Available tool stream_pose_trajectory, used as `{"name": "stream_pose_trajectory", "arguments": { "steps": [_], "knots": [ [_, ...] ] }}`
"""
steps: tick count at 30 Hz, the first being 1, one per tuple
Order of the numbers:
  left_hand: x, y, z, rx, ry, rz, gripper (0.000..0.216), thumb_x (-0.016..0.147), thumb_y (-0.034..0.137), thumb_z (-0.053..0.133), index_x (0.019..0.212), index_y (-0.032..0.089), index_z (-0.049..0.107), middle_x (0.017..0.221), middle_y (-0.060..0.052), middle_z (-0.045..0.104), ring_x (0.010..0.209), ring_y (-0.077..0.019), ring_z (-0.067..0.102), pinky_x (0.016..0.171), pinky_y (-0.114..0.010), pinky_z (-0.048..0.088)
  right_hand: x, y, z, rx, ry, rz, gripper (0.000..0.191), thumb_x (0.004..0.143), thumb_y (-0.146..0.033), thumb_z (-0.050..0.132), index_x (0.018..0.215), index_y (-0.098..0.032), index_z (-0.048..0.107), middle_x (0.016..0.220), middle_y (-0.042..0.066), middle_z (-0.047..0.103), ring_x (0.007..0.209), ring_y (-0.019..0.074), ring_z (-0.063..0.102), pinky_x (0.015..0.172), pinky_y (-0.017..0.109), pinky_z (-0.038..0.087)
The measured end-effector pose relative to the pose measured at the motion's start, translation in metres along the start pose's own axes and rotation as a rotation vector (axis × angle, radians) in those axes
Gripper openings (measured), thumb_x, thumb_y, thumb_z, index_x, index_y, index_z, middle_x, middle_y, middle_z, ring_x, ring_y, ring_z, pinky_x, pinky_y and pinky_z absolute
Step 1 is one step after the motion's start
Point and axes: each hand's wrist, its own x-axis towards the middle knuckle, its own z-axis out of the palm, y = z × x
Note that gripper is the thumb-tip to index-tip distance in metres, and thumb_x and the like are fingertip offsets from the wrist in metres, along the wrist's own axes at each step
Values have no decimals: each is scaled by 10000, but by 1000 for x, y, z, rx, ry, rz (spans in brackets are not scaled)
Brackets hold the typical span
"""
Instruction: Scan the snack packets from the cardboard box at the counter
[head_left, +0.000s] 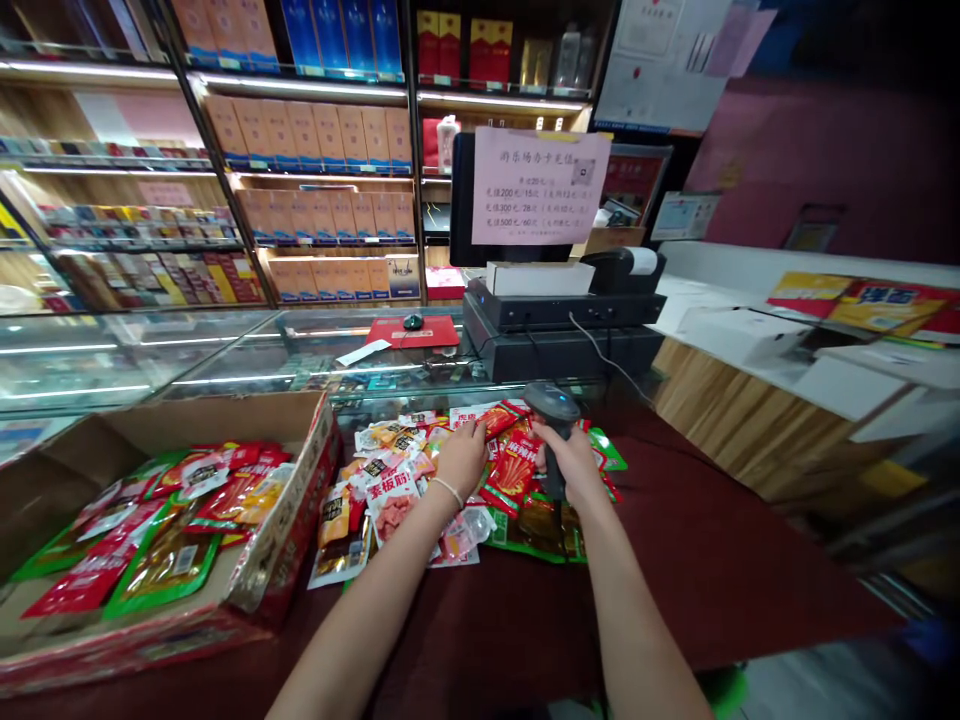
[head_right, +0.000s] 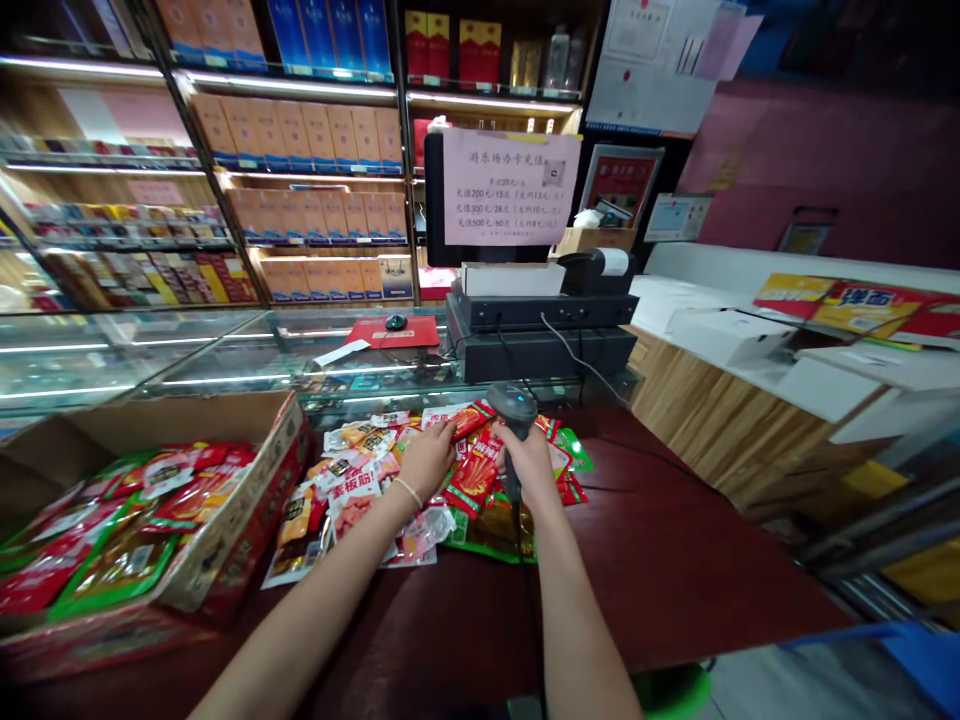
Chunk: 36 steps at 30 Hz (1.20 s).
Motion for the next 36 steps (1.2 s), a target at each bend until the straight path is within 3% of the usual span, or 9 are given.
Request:
{"name": "stream_pose_trajectory", "arguments": {
  "steps": [3,6,8,11,14,18,24,36],
  "knots": [
    [-2,3,-11,-222,109,-89,402,905,163,428,1290,181,541,1144,-105,668,1042,-218,618,915,-331,455,-1,0,1,2,2,-12,307,684,-455,739,786,-204,593,398,-25,542,345,140,463,381,251,387],
    [-3,-1,-28,-617,356,-227,367,935,213,396,1254,211,577,1122,-73,683,991,-196,630,880,-310,464,-3,-1,3,-17,20,-22,313,696,-474,735,751,-198,598,410,-13,549,352,141,475,385,254,397],
    [-7,-9,-39,-917,456,-305,339,935,281,433,1219,204,602,1106,-69,686,941,-181,635,829,-286,481,-5,-2,5,-17,13,-29,316,709,-487,727,743,-197,606,411,-12,544,350,139,471,374,253,387],
    [-20,-28,-49,-1311,402,-411,374,871,399,561,1162,173,623,1011,-68,701,757,-147,635,670,-242,496,-10,-1,12,-14,-25,-37,320,717,-498,727,735,-203,605,415,-12,545,340,140,463,355,256,368],
    [-40,-48,-53,-1496,354,-526,428,806,462,637,1097,149,635,925,-59,704,646,-120,610,589,-223,493,-18,4,22,-42,-115,-29,337,719,-510,730,691,-208,585,415,-6,549,340,144,468,358,261,372],
    [-56,-66,-53,-1513,364,-568,466,758,420,697,1125,145,614,1005,-80,702,729,-148,653,653,-264,535,-30,12,39,-74,-262,-39,363,730,-529,727,675,-207,569,404,-15,532,346,133,462,377,254,372],
    [-60,-79,-49,-1197,419,-441,415,721,198,684,1131,147,641,1132,-94,688,1022,-219,641,933,-347,480,-37,19,50,-151,-339,0,391,711,-556,741,762,-212,564,397,-28,524,343,136,455,373,254,365],
    [-63,-77,-50,-1063,319,-375,404,775,185,607,1176,160,652,1150,-73,696,1037,-225,641,933,-341,473,-45,20,55,-236,-426,3,401,731,-522,727,908,-183,605,413,-38,539,352,125,453,389,244,370]
  ]
}}
